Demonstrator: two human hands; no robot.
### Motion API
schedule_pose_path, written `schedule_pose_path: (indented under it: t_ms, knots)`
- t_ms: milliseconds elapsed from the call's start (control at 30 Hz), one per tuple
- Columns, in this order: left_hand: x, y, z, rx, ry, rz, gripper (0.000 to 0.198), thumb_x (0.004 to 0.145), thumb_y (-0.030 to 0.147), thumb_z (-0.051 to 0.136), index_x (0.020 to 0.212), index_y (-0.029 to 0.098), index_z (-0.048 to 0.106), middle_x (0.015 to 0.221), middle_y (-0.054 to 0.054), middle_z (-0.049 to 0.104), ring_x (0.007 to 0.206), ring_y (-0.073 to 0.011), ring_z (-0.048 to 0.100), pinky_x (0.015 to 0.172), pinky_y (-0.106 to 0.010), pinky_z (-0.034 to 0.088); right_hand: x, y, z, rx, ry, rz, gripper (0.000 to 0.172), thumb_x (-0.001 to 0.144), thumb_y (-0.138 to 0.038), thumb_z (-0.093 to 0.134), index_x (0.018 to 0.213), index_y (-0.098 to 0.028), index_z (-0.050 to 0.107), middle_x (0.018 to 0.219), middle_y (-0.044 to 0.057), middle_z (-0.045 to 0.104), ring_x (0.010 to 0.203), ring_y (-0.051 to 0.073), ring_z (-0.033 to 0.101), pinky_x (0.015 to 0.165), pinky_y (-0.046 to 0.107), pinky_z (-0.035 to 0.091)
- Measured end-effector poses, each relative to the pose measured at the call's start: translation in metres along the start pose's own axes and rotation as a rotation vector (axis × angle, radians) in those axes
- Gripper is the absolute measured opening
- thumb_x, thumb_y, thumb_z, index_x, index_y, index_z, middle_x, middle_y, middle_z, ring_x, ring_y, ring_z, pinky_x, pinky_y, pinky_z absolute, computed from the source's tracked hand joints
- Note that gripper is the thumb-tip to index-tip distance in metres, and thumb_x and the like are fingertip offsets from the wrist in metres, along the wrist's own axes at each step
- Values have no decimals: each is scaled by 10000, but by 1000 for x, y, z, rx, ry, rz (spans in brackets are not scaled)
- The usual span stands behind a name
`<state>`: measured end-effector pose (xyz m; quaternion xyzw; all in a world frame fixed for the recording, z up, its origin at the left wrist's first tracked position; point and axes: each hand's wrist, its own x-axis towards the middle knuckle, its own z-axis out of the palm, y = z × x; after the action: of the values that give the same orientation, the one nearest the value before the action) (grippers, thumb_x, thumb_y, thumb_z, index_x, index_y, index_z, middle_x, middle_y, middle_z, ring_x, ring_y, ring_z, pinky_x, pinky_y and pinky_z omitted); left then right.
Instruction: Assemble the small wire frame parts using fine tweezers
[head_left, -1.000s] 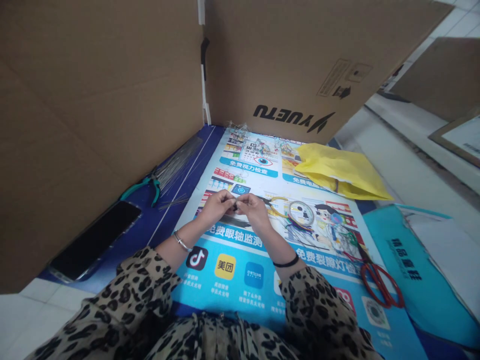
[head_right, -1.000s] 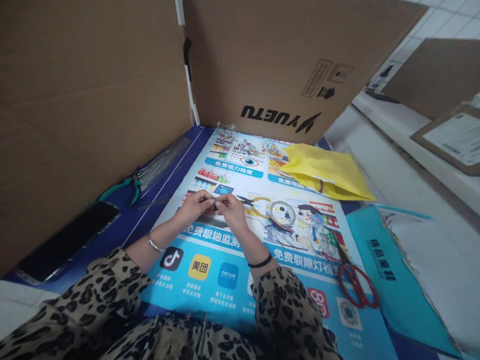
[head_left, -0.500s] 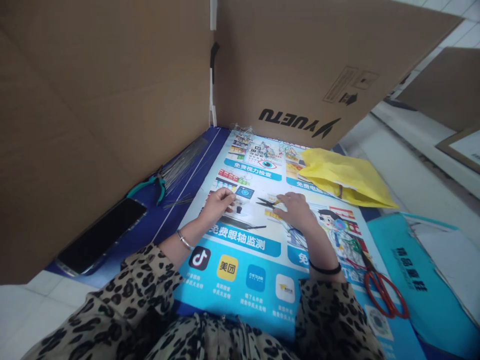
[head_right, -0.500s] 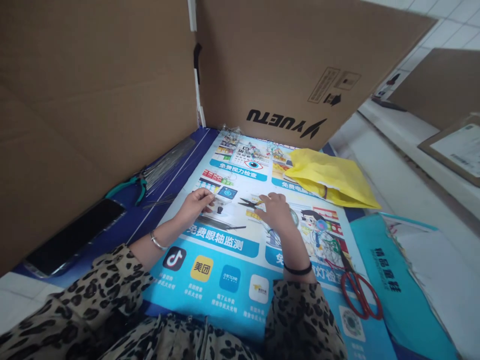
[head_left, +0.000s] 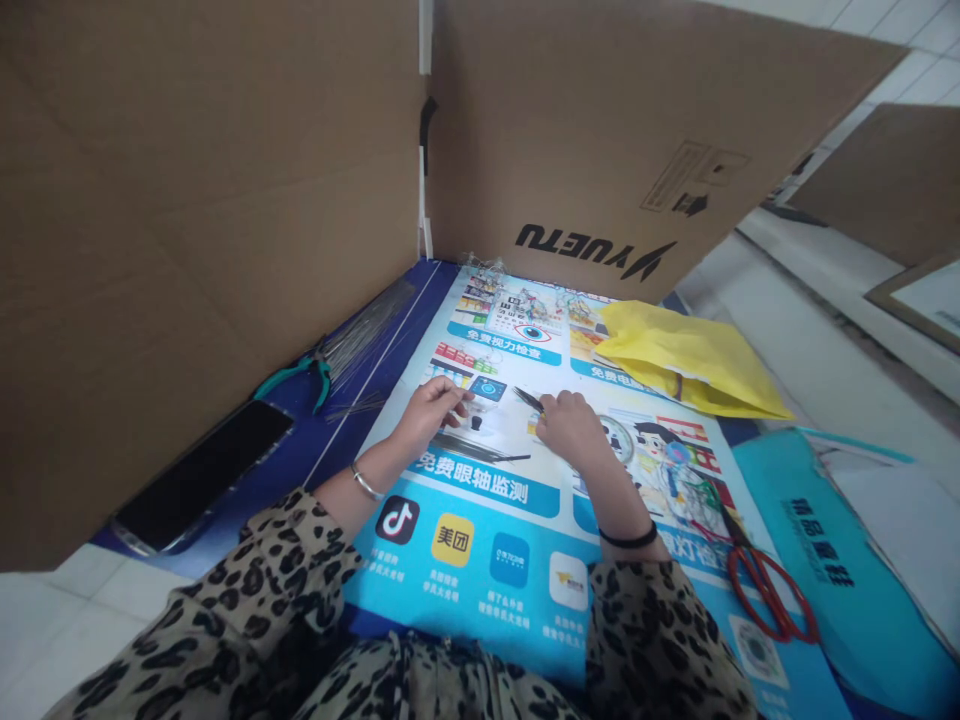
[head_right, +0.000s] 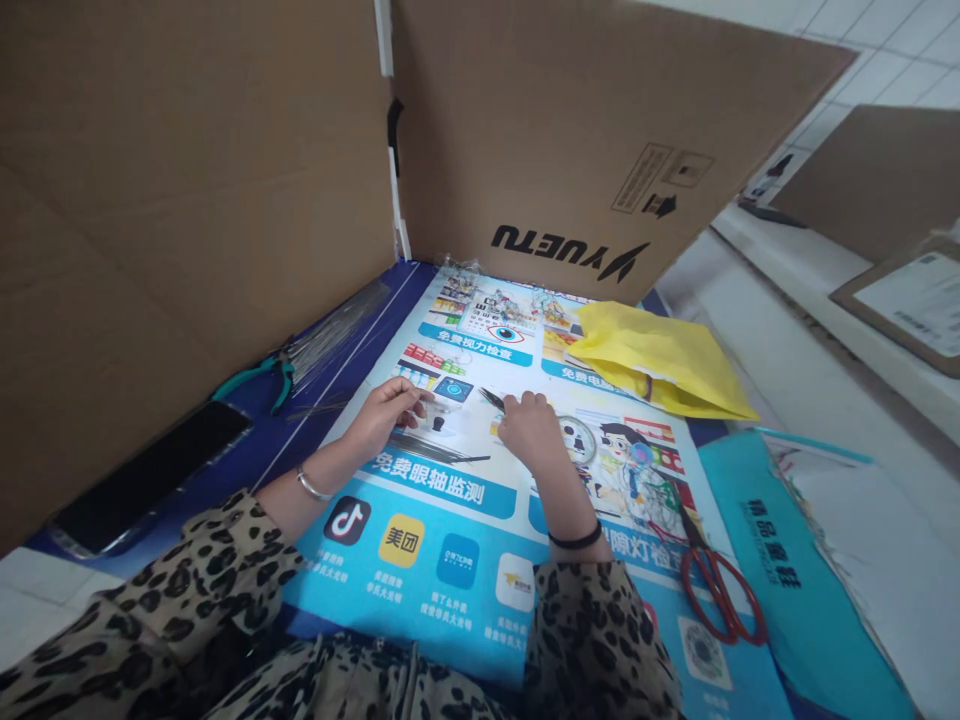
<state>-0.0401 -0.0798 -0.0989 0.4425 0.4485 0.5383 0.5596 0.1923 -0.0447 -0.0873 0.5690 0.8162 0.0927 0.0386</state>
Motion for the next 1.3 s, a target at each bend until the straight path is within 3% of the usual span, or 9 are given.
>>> schedule_pose_path:
  t_ms: [400,567,733,800,933,1067,1300]
  knots:
    - [1,0,0,-25,-7,-12,213,736,345,555,673,160,468,759,-28,652,537,-83,560,446,-176,381,7,-4,15,-64,68,42,248,842,-198,352,976,-64,512,903,168,530,860,249,475,671,330,358]
    - [2,0,-1,3,8,-6,190,746,320,548,675,157,481,740,-23,644,567,-82,564,457,-167,385,12,-1,24,32,108,80,246,849,-324,423,944,-119,519,899,127,542,851,228,481,695,317,350]
    - [4,-4,-2,-56,3,-34,203,752,333,548,690,160,462,745,-28,639,635,-126,618,481,-185,426,11,-3,26,192,231,102,247,837,-375,461,901,-142,508,855,90,547,807,199,482,663,283,339]
    - [5,-5,-3,-81,14,-53,220,749,347,554,691,161,453,733,-23,628,616,-133,625,467,-191,432,8,-6,23,243,267,62,231,843,-375,455,904,-159,510,823,63,545,771,180,481,635,268,330]
    - [6,-5,-4,-118,32,-70,240,738,363,573,707,160,448,747,-25,623,592,-134,631,440,-185,430,1,-16,10,168,400,-178,253,828,-414,480,897,-185,561,846,67,533,844,201,447,702,293,312]
    - [6,-3,-5,-113,20,-83,250,740,374,574,719,156,455,759,-36,628,568,-128,629,441,-189,440,-5,-27,-1,90,499,-270,272,815,-393,507,983,-193,583,866,80,525,824,208,409,708,326,277]
    - [6,-2,-4,-98,22,-93,228,740,345,581,707,154,460,740,-34,632,525,-98,600,442,-191,448,-9,-38,-2,30,550,-357,268,810,-370,519,1017,-210,579,874,77,523,830,211,394,729,344,259]
